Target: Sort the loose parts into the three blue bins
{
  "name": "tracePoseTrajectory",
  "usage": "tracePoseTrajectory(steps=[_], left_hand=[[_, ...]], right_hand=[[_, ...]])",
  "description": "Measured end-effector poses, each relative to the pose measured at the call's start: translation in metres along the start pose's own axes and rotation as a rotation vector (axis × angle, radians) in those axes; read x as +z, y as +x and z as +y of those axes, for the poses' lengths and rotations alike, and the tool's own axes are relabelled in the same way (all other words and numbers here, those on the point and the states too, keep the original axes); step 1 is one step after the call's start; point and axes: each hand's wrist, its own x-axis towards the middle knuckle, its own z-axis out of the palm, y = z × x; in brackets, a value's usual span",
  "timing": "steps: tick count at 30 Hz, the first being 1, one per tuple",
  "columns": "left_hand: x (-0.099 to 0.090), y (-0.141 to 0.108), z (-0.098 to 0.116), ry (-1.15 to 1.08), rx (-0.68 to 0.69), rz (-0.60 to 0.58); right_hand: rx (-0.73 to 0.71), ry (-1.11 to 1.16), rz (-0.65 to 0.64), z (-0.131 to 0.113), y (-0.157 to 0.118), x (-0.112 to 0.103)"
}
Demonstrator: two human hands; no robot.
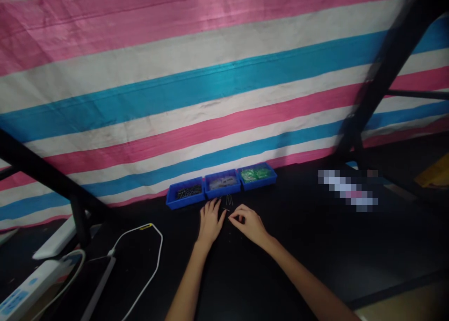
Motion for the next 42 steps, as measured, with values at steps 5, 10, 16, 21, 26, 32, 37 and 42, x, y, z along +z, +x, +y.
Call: tracePoseTrajectory(steps=[5,10,16,21,26,32,37,42], left_hand=[[-0.009,-0.002,-0.001,0.049,-0.018,0.025],[-0.017,-0.009,0.003,0.023,-0.032,0.01],[-0.014,-0.012,0.008,-0.034,-0.017,-0.062],[-0.01,-0.015,0.012,-0.065,-0.029,-0.086],[-0.009,-0.015,0.01,-0.16,-0.06,0.0],[-0.002,-0.011,0.015,-0.644,-0.196,0.199],[-0.006,-0.011,0.028,-1.112,-0.425,0.126],[-0.013,-0.013,0.037,-1.277,-0.492,0.098]], right_hand=[[-0.008,0.003,0.019,0.002,0.002,0.001],[-0.012,-0.011,0.033,0.0,0.0,0.001],[-0.04,-0.065,0.017,-0.002,-0.004,0.0],[-0.055,-0.119,0.026,-0.006,-0.009,0.002],[-0.014,-0.086,0.064,-0.009,-0.01,0.0],[0.065,-0.023,0.081,-0.008,-0.005,0.003],[0.109,0.314,0.066,-0.019,-0.003,0.01],[0.219,0.561,0.013,-0.028,-0.002,0.008]])
